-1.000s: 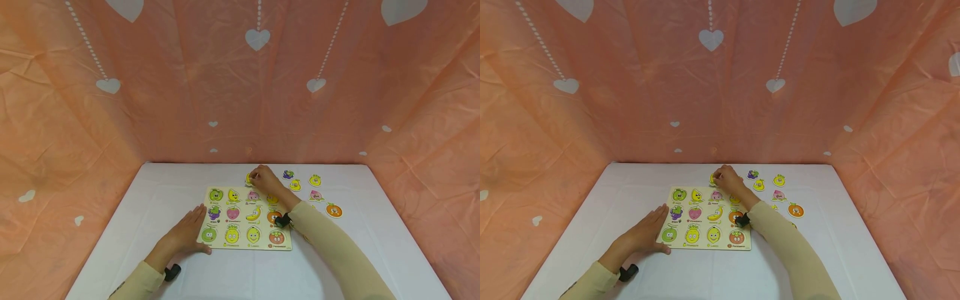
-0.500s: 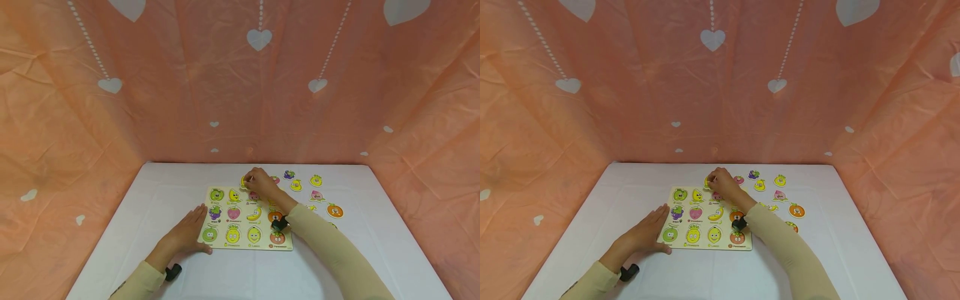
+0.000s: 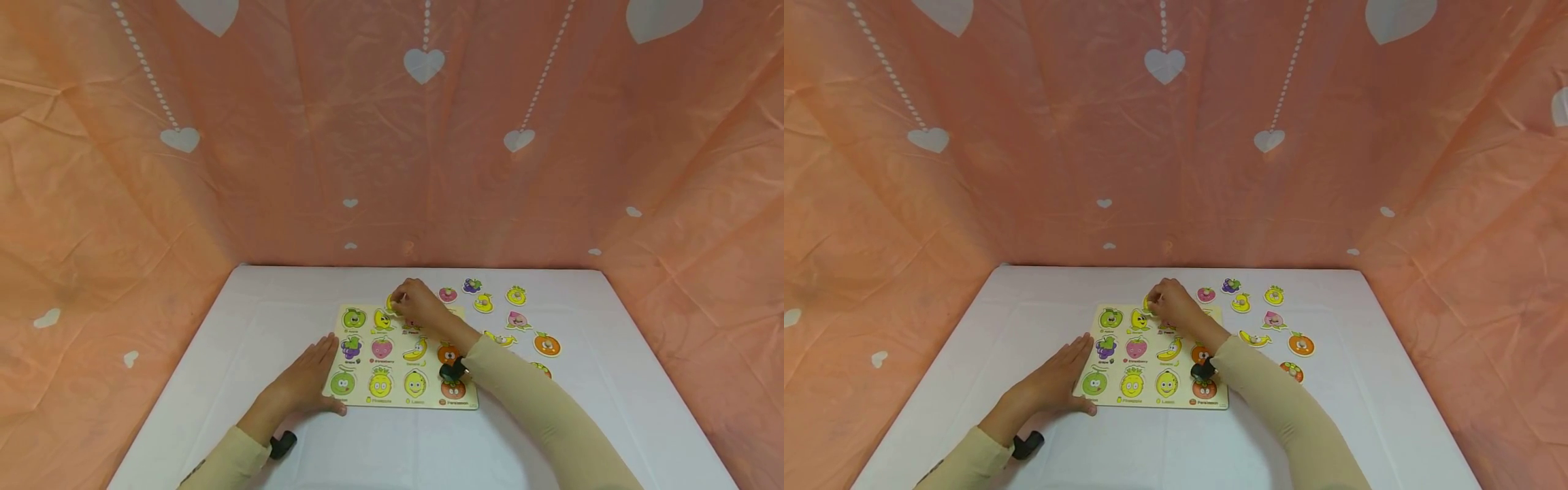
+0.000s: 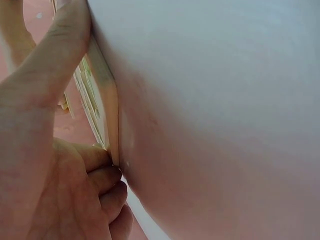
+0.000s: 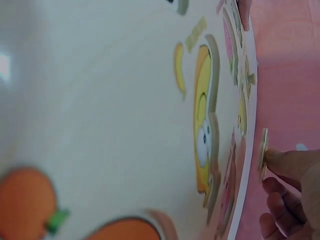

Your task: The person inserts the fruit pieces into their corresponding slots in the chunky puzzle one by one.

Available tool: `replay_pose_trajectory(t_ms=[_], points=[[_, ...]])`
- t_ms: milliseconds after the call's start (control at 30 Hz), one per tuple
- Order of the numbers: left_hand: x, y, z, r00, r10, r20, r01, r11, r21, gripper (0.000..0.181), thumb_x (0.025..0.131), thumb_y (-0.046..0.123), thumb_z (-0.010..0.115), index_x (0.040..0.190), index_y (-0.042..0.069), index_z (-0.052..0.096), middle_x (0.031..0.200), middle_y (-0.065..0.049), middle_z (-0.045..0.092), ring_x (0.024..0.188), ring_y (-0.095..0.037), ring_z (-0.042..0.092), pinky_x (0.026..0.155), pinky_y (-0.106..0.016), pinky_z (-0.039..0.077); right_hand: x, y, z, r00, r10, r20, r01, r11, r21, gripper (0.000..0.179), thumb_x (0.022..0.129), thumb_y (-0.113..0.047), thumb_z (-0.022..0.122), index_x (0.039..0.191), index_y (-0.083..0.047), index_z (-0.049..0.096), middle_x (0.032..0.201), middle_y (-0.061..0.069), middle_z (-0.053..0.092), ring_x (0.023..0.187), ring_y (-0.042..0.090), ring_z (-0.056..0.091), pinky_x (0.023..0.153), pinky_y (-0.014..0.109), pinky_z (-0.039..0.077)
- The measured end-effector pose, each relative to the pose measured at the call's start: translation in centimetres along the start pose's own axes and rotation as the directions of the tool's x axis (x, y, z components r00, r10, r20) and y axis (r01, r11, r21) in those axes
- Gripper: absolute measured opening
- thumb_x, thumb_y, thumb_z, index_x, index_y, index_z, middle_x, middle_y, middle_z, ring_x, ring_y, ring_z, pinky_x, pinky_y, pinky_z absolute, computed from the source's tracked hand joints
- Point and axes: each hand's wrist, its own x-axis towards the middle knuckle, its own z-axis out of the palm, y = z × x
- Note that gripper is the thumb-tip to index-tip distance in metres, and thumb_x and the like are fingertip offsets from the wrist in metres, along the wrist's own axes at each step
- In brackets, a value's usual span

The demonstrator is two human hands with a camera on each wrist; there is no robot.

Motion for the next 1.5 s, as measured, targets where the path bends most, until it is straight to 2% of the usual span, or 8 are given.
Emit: replay_pose_trajectory(t_ms=[300, 667, 1000, 1167, 1500], points=[[0.1, -0.1, 0.2, 1.0, 0.004, -0.004, -0.004, 1.0, -0.005, 0.14, 0.069, 0.055, 0.098, 0.167, -0.009, 0.021, 0.177, -0.025, 0.017, 0.165, -0.038, 0.015, 0.135, -0.051, 0.018, -0.1, -0.6, 0.8, 0.999, -0.03, 0.029, 0.031, 0.999, -0.017, 0.01, 0.102, -0.016, 0.076, 0.104, -0.01, 0.082, 0.098, 0.001, 0.066, 0.096, 0.018, 0.057, 0.086, 0.034, 0.055], [0.1, -0.3, 0.2, 1.0, -0.001, 0.001, 0.001, 1.0, -0.017, 0.139, 0.07, 0.055, 0.098, 0.167, -0.009, 0.021, 0.177, -0.024, 0.017, 0.165, -0.038, 0.015, 0.135, -0.051, 0.017, -0.1, -1.5, 1.8, 0.995, -0.091, 0.05, 0.096, 0.99, -0.106, 0.009, 0.1, -0.014, 0.078, 0.104, -0.007, 0.082, 0.095, 0.002, 0.068, 0.093, 0.018, 0.058, 0.087, 0.034, 0.055], [0.1, -0.3, 0.1, 1.0, -0.007, 0.001, 0.007, 1.0, -0.026, 0.139, 0.07, 0.056, 0.097, 0.167, -0.008, 0.021, 0.177, -0.023, 0.018, 0.165, -0.037, 0.015, 0.135, -0.051, 0.017, -0.5, -1.9, 2.1, 0.994, -0.099, 0.051, 0.104, 0.986, -0.132, 0.009, 0.1, -0.014, 0.076, 0.105, -0.008, 0.081, 0.096, 0.003, 0.067, 0.093, 0.019, 0.058, 0.088, 0.035, 0.054], [-0.1, -0.3, 0.0, 1.0, 0.017, -0.001, -0.017, 0.999, -0.035, 0.137, 0.072, 0.057, 0.096, 0.166, -0.011, 0.022, 0.176, -0.026, 0.019, 0.164, -0.04, 0.017, 0.135, -0.053, 0.018, -0.7, -2.0, 2.0, 0.993, -0.095, 0.072, 0.104, 0.986, -0.132, 0.011, 0.102, -0.015, 0.075, 0.107, -0.007, 0.08, 0.099, 0.003, 0.068, 0.096, 0.019, 0.059, 0.091, 0.036, 0.055], [-0.4, -0.2, -0.3, 1.0, 0.031, -0.002, -0.031, 0.999, -0.037, 0.131, 0.081, 0.062, 0.088, 0.165, -0.012, 0.02, 0.176, -0.028, 0.018, 0.164, -0.04, 0.018, 0.135, -0.053, 0.018, -0.6, -2.1, 1.8, 0.991, -0.09, 0.099, 0.103, 0.987, -0.126, 0.012, 0.103, -0.016, 0.074, 0.108, -0.007, 0.081, 0.1, 0.004, 0.067, 0.097, 0.02, 0.059, 0.091, 0.038, 0.055]])
